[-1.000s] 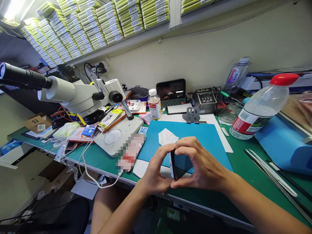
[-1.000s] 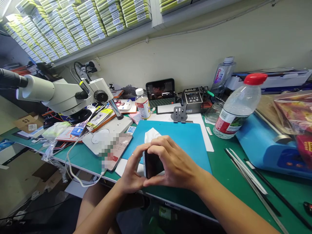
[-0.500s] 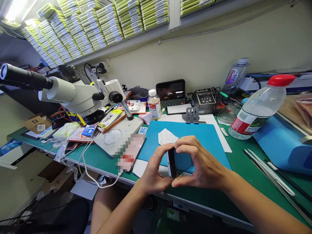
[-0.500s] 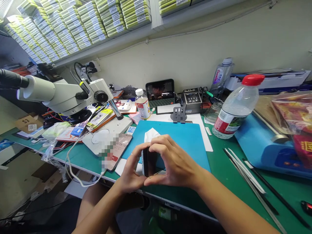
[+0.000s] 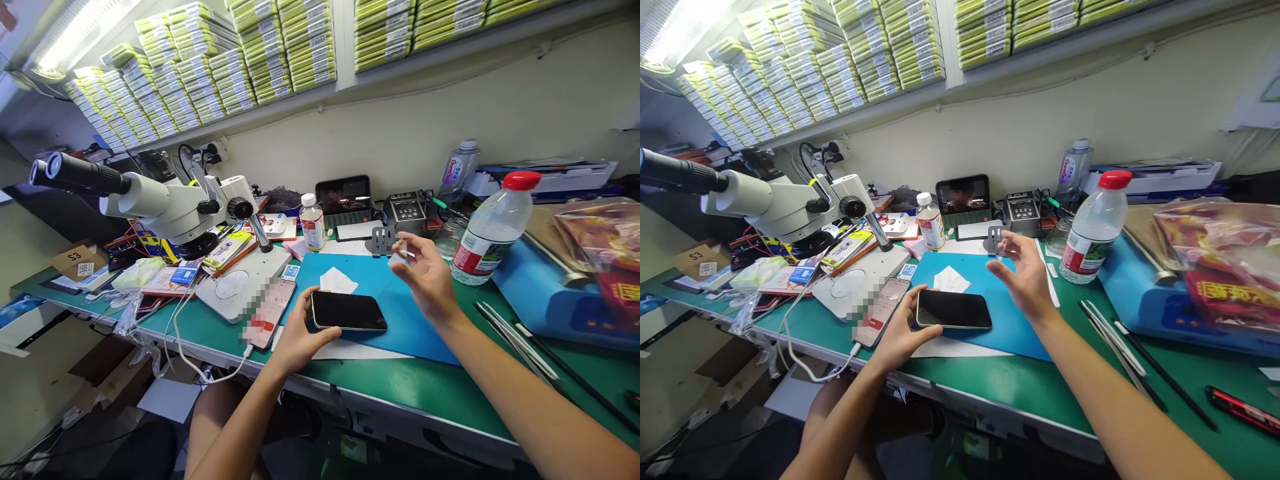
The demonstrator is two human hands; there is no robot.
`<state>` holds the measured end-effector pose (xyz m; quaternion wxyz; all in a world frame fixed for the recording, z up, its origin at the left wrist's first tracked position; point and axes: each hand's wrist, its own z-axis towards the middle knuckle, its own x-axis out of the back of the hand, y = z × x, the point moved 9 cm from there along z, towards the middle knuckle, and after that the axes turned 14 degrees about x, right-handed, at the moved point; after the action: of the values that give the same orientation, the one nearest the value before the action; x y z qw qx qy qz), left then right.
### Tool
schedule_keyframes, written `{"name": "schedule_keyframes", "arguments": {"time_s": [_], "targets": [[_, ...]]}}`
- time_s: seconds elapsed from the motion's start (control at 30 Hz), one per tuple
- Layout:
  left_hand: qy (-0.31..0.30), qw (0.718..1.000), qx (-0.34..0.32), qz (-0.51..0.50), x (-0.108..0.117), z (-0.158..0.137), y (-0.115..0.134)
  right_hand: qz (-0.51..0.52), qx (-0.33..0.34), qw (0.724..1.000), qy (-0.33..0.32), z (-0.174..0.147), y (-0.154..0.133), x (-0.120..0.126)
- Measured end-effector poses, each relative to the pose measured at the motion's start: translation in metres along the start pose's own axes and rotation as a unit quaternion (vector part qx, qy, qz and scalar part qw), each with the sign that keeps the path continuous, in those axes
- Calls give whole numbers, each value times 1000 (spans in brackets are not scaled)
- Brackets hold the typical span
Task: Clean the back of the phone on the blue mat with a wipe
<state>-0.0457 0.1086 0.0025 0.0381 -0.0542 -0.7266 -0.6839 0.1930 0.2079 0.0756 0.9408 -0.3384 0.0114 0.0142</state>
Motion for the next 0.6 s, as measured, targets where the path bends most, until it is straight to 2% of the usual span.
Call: {"name": "schedule_keyframes", "arguments": {"time_s": [0.1, 0.2, 0.27, 0.33, 0.43, 0.6], "targets": [[-52, 998, 15, -22, -2, 7, -2, 37, -80, 995, 44, 1, 29, 13], [-94, 995, 29, 12, -8, 13, 1, 53, -118, 991, 26, 1, 46, 17], [-80, 992, 33, 90, -7, 16, 4, 52, -136, 989, -1, -1, 53, 18], [-40, 981, 18, 189, -3, 16, 10, 53, -154, 986, -21, -2, 59, 20], [3, 953, -17, 303, 0, 15, 16, 56, -182, 980, -51, -5, 67, 24], [16, 903, -42, 427, 1, 26, 19, -4, -210, 974, -81, -10, 78, 34]]}}
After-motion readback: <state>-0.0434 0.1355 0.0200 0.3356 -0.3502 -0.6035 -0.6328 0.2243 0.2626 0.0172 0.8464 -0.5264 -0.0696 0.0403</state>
